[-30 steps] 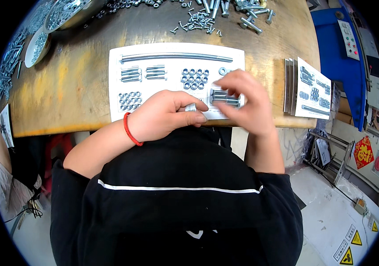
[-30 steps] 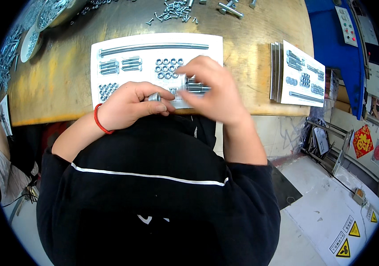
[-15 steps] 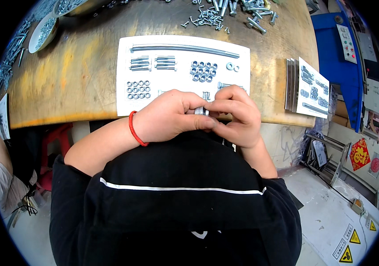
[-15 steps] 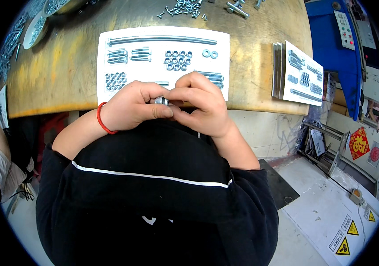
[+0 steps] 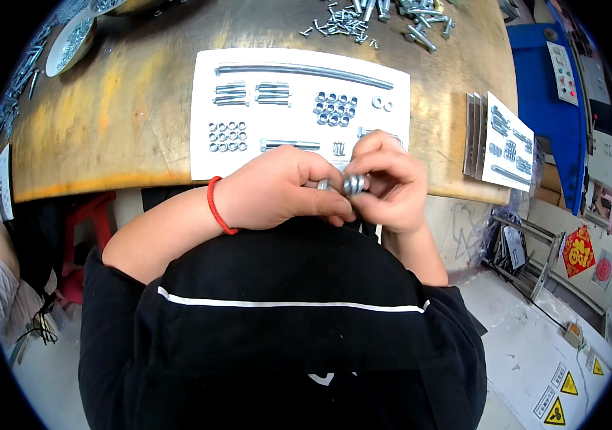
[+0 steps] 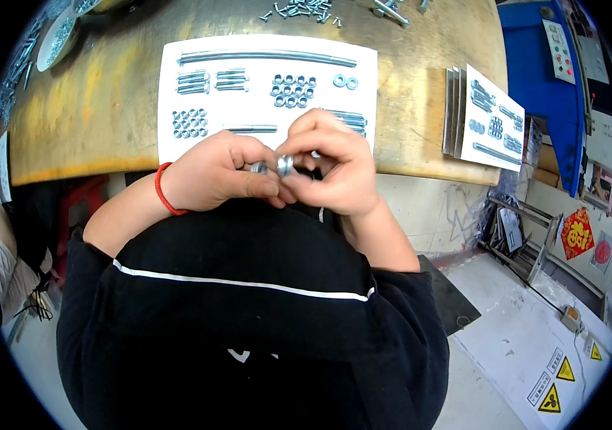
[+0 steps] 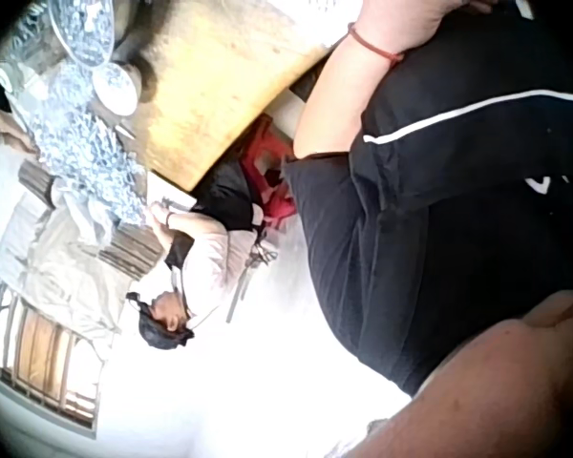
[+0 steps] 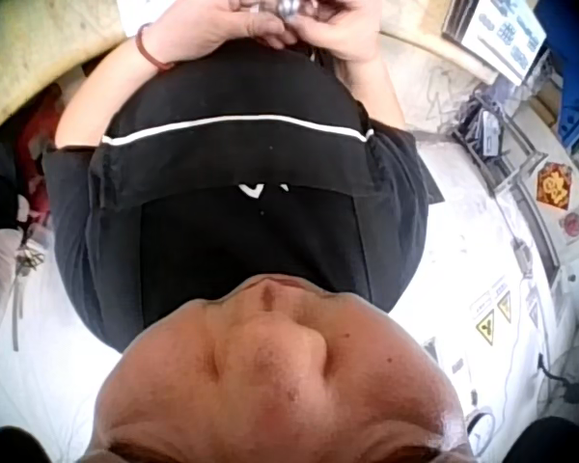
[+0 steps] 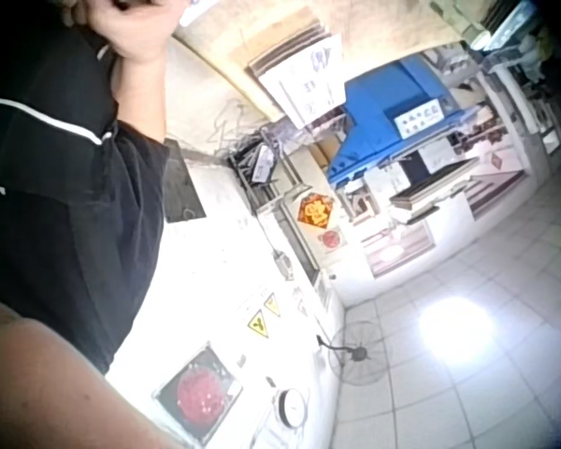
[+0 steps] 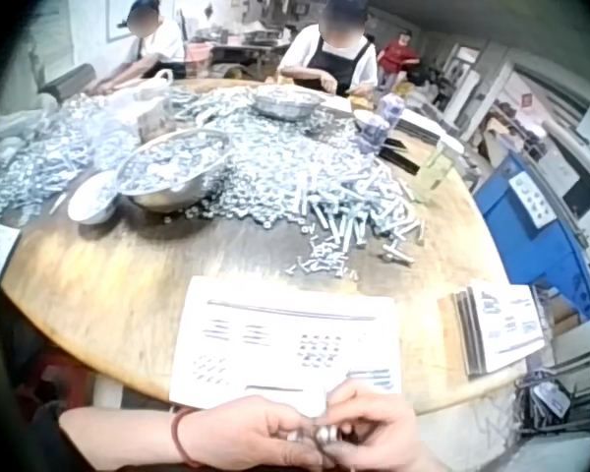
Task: The person assembles bolts, nuts, and washers by hand at a workbench. They pick fasteners from piles and bowls, thread nuts onto bolts, and place washers, then arrange the completed sets on a printed layout sheet.
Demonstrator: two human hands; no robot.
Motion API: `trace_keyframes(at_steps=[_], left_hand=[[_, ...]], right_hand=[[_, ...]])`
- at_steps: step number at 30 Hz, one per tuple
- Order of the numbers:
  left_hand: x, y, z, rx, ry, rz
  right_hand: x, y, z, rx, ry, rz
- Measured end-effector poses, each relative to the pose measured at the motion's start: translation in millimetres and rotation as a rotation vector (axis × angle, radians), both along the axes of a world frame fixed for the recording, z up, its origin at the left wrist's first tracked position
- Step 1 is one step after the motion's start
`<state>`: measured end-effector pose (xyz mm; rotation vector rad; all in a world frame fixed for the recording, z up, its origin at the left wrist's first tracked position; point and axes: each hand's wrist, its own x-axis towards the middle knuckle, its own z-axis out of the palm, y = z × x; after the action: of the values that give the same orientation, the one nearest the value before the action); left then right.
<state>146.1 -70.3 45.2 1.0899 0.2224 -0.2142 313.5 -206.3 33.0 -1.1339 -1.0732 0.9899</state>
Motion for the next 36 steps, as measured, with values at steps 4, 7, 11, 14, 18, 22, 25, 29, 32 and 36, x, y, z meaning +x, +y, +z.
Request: trace_keyframes(at_steps=[4, 7, 11, 14, 18, 22, 25, 29, 32, 36], left_hand=[[-2, 3, 7, 0.035, 0.099, 0.059], [-4, 6, 5, -0.027, 0.131, 0.142], [-5, 16, 7, -0.037, 0.136, 0.164], [-9, 21, 10, -0.019, 0.191, 0.23], [-23, 34, 3, 0.028, 0.171, 0.41], [-71, 70, -30, 0.022, 0.175, 0.644], [-102, 78, -46, 0.484, 0.458, 0.81], [-106, 40, -45, 0.719, 0.505, 0.682], [-90, 31, -41, 0.351, 0.505, 0.793], [-89, 76, -40, -0.012, 0.683, 0.809]], right_hand=[[57, 8, 2, -0.275, -0.482, -0.333], [99, 11, -16, -0.478, -0.987, -0.391], [110, 23, -35, -0.536, -1.146, -0.34], [107, 30, -34, -0.584, -1.137, -0.321], [111, 28, -35, -0.682, -1.13, -0.29], [109, 25, -29, -0.715, -1.061, -0.321], [110, 2, -33, -0.607, -0.95, -0.472], [76, -36, -46, -0.68, -0.898, -0.523], [46, -39, -43, -0.569, -0.674, -0.587], [62, -31, -72, -0.446, 0.182, -0.695]])
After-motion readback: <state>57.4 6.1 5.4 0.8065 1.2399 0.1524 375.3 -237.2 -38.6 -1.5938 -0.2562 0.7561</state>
